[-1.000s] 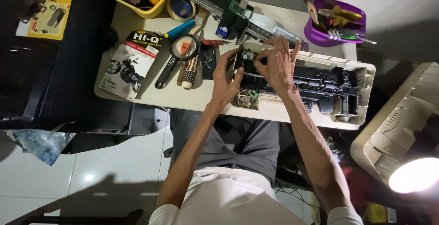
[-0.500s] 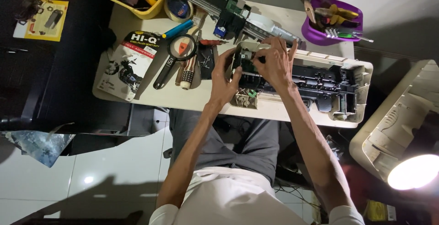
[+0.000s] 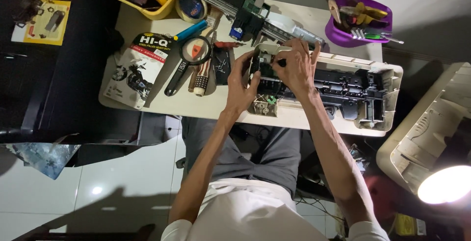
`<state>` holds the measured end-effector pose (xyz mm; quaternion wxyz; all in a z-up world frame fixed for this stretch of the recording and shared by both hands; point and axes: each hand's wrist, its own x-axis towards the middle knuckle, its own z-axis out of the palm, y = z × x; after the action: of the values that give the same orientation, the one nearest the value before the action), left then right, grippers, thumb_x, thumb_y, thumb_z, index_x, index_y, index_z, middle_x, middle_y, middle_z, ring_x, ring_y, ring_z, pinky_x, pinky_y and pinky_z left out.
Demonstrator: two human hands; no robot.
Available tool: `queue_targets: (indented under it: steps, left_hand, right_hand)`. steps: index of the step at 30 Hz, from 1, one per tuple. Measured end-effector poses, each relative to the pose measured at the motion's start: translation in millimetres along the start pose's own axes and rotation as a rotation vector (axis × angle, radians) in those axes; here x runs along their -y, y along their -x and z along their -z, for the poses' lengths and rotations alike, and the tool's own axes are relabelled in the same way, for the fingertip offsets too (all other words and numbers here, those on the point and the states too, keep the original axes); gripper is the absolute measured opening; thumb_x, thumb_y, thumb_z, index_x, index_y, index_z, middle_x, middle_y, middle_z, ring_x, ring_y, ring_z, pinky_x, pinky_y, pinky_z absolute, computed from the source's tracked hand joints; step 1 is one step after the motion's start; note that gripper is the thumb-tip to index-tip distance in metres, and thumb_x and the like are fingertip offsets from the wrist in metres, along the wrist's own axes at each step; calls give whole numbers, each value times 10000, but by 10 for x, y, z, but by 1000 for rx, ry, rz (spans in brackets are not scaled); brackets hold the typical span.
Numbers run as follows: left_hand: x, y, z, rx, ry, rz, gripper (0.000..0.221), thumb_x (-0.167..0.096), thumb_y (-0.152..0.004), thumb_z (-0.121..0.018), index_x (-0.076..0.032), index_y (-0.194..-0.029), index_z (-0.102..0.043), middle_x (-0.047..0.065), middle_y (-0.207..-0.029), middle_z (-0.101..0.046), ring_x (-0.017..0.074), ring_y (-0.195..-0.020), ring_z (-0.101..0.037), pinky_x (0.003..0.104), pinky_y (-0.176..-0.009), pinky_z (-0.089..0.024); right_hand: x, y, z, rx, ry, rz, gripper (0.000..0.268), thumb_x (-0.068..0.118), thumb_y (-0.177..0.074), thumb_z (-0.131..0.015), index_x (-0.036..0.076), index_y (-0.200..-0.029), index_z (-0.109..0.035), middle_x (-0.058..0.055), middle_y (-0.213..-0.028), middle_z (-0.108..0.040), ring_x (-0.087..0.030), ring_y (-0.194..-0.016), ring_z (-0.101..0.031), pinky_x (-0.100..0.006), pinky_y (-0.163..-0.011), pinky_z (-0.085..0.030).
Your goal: The person is reassembling a printer by connecting internal wiring and fitting the mechanical components back into the plastic casing.
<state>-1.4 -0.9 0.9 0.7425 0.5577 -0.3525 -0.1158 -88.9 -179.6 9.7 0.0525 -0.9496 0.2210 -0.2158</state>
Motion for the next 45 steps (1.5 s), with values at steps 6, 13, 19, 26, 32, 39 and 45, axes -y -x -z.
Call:
queue_targets:
  steps: [6,13,19,26,32,39,45]
  left_hand:
    - [-10,3,-6,-2,-7,13,473,-47,-996,-628,-95,-1454,-518,162,-1391,-587,405,-1359,-552,530,-1160,-455]
    - [18,-10,39,5,-31,14,483,-69,-1004,-625,-99,-1473,-509,167,-1399,-579,392,-1362,-555,527,-1160,-455]
    - [17,-4,32,1,-22,22,482,-78,-1000,-625,-101,-1469,-518,168,-1390,-586,397,-1350,-565,525,-1154,-459]
    - [25,7,9,8,-25,20,480,-75,-1007,-615,-96,-1475,-510,172,-1402,-575,407,-1354,-558,531,-1162,-451]
    - [25,7,4,8,14,34,473,-79,-1007,-619,-91,-1468,-511,183,-1404,-568,425,-1358,-547,543,-1159,-450]
    - [-11,15,-5,8,-2,21,456,-89,-1026,-602,-94,-1471,-501,180,-1402,-563,426,-1368,-536,559,-1174,-440]
    - [35,29,21,6,-29,29,470,-94,-1012,-628,-112,-1466,-508,161,-1409,-571,405,-1371,-541,536,-1178,-444]
  right_hand:
    - [-27,6,-43,-21,29,13,89,278,-777,-833,236,-784,-755,-11,-1124,-637,-266,-1169,-589,-688,-1128,-184]
    - [60,-5,38,3,-81,-42,34,229,-856,-824,217,-875,-798,-57,-1177,-664,-302,-1207,-569,-716,-1141,-111]
    - [-98,19,-98,27,-35,-7,69,288,-851,-823,238,-873,-780,-25,-1181,-649,-261,-1230,-547,-692,-1154,-120]
    - [-128,13,-152,-23,-21,-9,78,303,-863,-801,229,-878,-782,-56,-1112,-656,-273,-1172,-566,-664,-1138,-159]
    - [-48,0,-94,-29,-8,-3,230,337,-893,-810,115,-941,-770,-147,-990,-686,-342,-1135,-592,-697,-1152,-133]
    - [-61,-16,-35,44,29,-11,142,353,-894,-810,213,-917,-798,-99,-914,-724,-338,-1138,-626,-701,-1155,-122]
    - [-222,4,-146,43,-99,11,203,354,-818,-881,224,-933,-775,-75,-1013,-680,-342,-1134,-598,-751,-1120,-124]
